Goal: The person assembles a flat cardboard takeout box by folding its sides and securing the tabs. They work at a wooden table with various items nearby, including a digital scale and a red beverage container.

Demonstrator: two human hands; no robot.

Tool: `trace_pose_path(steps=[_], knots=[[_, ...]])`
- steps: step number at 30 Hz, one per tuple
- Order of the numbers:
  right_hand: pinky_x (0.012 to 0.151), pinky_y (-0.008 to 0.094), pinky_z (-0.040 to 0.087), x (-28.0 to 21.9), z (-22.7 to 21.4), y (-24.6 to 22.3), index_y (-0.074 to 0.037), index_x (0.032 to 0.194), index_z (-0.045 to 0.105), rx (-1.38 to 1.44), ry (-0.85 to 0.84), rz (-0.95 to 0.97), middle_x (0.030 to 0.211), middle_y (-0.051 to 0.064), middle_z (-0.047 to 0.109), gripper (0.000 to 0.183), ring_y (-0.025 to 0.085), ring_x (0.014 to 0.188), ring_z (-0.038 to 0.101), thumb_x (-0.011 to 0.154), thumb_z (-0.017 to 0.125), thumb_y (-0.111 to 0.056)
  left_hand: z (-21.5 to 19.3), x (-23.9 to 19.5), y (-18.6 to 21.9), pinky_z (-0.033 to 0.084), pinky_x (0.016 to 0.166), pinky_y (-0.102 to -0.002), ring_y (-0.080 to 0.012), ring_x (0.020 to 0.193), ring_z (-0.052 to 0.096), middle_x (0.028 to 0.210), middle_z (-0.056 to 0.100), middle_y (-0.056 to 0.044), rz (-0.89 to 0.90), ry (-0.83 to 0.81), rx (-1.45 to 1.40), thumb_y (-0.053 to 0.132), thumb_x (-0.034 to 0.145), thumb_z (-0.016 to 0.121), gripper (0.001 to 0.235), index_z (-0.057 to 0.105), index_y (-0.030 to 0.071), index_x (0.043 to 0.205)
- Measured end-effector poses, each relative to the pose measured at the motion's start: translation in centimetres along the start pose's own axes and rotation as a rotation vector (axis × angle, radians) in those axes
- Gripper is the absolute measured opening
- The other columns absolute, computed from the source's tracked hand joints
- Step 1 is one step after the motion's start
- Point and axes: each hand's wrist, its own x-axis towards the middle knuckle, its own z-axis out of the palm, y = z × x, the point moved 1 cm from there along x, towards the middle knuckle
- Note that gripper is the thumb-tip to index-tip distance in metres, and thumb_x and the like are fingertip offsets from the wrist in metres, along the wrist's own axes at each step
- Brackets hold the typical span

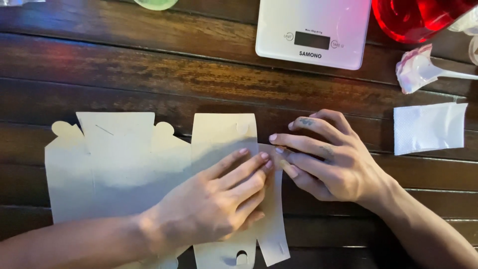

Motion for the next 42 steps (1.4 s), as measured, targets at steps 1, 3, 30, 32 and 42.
trace_pose_path(steps=[1,3,30,32,42], knots=[[0.093,0.048,0.048,0.0,0.1,-0.1,-0.007,0.101,0.074,0.000,0.012,0.003,0.123,0.008,0.072,0.014,0.034,0.103,0.067,0.099,0.063,-0.014,0.2,-0.2,0.3,0.043,0.118,-0.048,-0.0372,0.132,0.060,0.131,0.066,-0.022,-0.014,0.014,0.026,0.025,0.108,0.056,0.039,0.072,-0.006,0.124],[0.093,0.048,0.048,-0.1,0.2,-0.3,-0.006,0.099,0.074,0.002,0.022,0.005,0.122,0.008,0.073,0.014,0.034,0.103,0.068,0.099,0.063,-0.014,0.4,-0.4,0.8,0.042,0.119,-0.049,-0.0368,0.132,0.059,0.132,0.066,-0.023,-0.029,0.028,0.050,0.026,0.108,0.057,0.039,0.072,-0.006,0.124],[0.090,0.052,0.055,-0.2,0.1,-0.3,-0.001,0.097,0.073,0.070,0.103,-0.003,0.115,0.013,0.073,0.013,0.040,0.103,0.070,0.096,0.066,-0.012,1.0,0.2,2.0,0.042,0.118,-0.049,-0.0370,0.133,0.059,0.137,0.063,-0.025,-0.082,0.075,-0.015,0.021,0.106,0.060,0.038,0.069,-0.008,0.128],[0.095,0.050,0.053,-0.2,0.0,-0.2,-0.008,0.113,0.073,0.010,0.042,-0.034,0.122,0.009,0.071,0.023,0.036,0.109,0.067,0.098,0.067,-0.024,0.9,0.2,2.0,0.041,0.119,-0.050,-0.0384,0.134,0.059,0.136,0.064,-0.025,-0.074,0.070,-0.040,0.019,0.106,0.059,0.032,0.072,-0.004,0.125],[0.090,0.052,0.053,-0.2,0.1,0.0,-0.003,0.100,0.073,0.037,0.089,-0.044,0.117,0.011,0.071,0.017,0.039,0.103,0.067,0.099,0.065,-0.018,0.8,0.3,1.8,0.041,0.119,-0.051,-0.0381,0.134,0.058,0.135,0.065,-0.024,-0.064,0.062,-0.043,0.018,0.105,0.060,0.033,0.071,-0.006,0.126]])
